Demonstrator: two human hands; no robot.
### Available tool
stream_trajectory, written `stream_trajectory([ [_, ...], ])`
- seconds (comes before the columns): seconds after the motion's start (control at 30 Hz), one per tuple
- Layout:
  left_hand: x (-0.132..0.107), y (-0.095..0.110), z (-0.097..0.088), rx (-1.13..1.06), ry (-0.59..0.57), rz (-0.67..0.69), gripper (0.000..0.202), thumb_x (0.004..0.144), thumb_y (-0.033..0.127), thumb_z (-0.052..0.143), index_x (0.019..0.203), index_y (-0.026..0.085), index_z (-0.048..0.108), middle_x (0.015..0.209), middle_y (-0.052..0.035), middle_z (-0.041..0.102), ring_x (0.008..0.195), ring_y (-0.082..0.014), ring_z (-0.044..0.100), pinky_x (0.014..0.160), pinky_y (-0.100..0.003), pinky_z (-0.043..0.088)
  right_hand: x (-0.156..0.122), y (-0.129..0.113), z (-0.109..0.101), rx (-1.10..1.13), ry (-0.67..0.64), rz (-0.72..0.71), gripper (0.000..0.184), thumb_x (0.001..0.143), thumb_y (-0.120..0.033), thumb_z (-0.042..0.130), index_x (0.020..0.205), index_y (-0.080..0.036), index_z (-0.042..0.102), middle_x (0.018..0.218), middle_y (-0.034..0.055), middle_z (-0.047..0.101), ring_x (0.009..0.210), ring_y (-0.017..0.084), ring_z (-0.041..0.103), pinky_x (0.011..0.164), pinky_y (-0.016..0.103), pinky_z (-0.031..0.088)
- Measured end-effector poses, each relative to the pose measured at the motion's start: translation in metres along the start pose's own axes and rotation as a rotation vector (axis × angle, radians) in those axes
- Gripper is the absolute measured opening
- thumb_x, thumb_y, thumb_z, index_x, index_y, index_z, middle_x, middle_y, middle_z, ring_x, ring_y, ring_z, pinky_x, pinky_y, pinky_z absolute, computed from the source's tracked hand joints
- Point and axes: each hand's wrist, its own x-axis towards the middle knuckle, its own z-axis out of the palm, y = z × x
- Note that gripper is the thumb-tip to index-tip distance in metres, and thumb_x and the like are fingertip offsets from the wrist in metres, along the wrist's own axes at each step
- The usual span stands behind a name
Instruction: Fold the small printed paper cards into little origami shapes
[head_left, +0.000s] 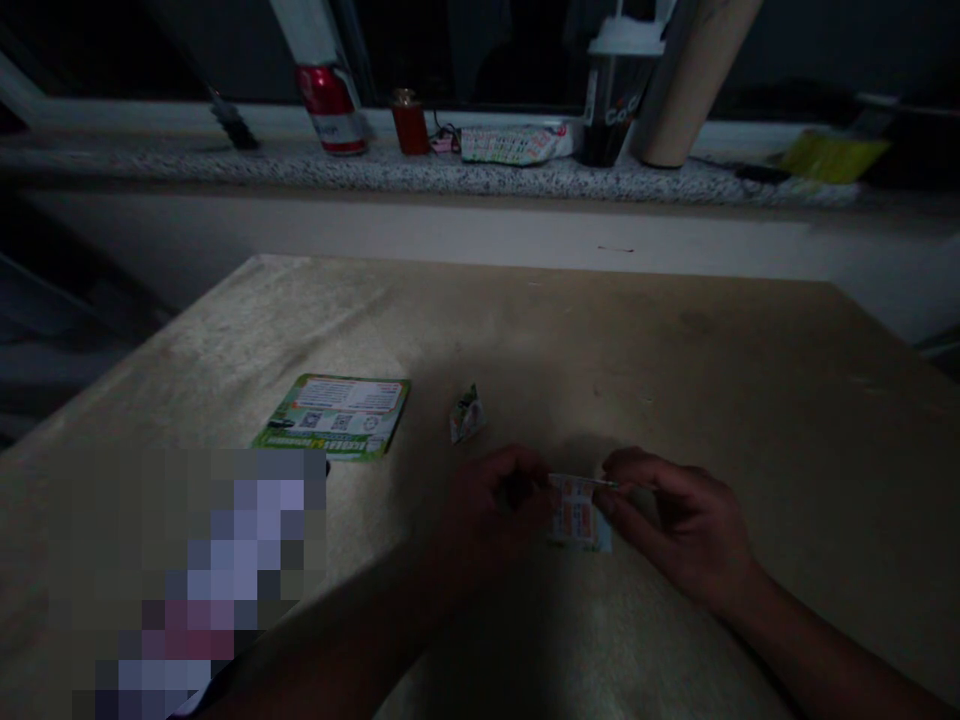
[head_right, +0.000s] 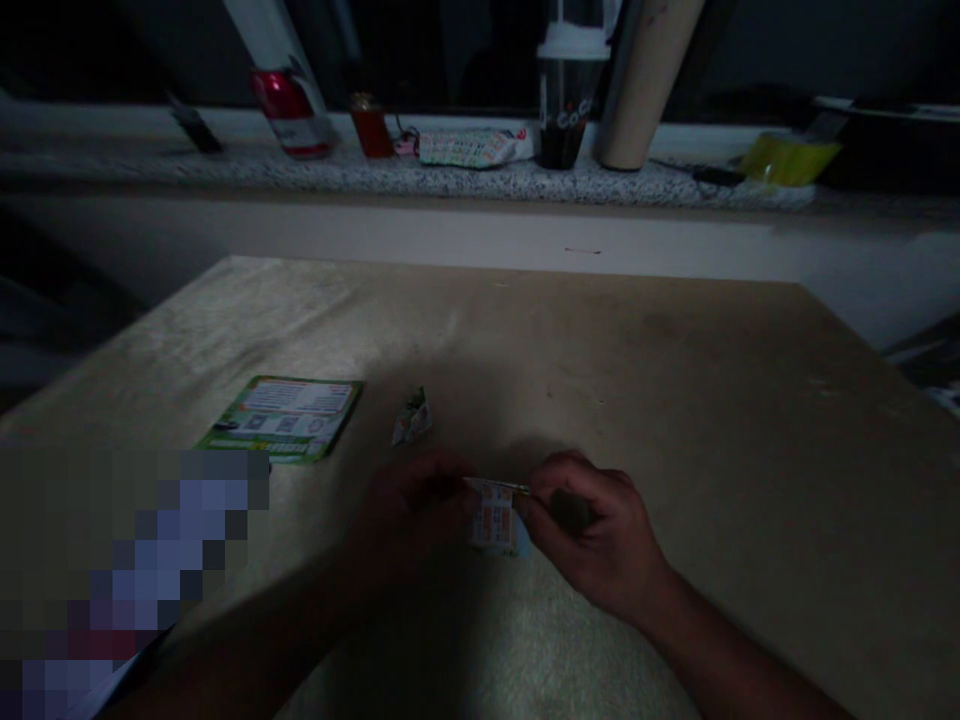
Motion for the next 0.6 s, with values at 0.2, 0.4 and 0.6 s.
stream_trajectory([
  [0.2,0.0003,-0.0005,0.0011,-0.03,-0.037,-0.054,0.011,0.078,0.028,0.067,0.082,0.018,0.067,0.069,0.0007,0.066,0.062,-0.0132,0.06,0.058,-0.023,0.048,0.0004,-0.0016,0.0008,0.025,0.003,0.075,0.006,0.087,-0.02,0.071,0.084,-0.021,0.066,0.08,0.0029,0.072,0.072,0.017,0.07,0.057,0.025,0.057],
  [0.4,0.0012,-0.0001,0.0011,-0.069,-0.053,-0.069,0.012,0.076,0.027,0.068,0.082,0.018,0.066,0.071,0.0,0.066,0.063,-0.0141,0.061,0.061,-0.026,0.05,0.0013,-0.002,0.0011,0.052,0.0,0.123,0.008,0.087,-0.021,0.07,0.08,-0.021,0.065,0.074,0.0018,0.071,0.065,0.015,0.067,0.052,0.023,0.053],
  [0.6,0.0013,0.001,0.0005,-0.083,-0.066,-0.072,0.012,0.077,0.024,0.068,0.086,0.017,0.066,0.078,-0.0016,0.07,0.068,-0.0141,0.064,0.064,-0.026,0.05,0.0035,-0.0042,0.001,0.083,-0.013,0.145,0.011,0.087,-0.021,0.069,0.077,-0.02,0.065,0.072,0.0012,0.07,0.06,0.013,0.064,0.05,0.022,0.051],
])
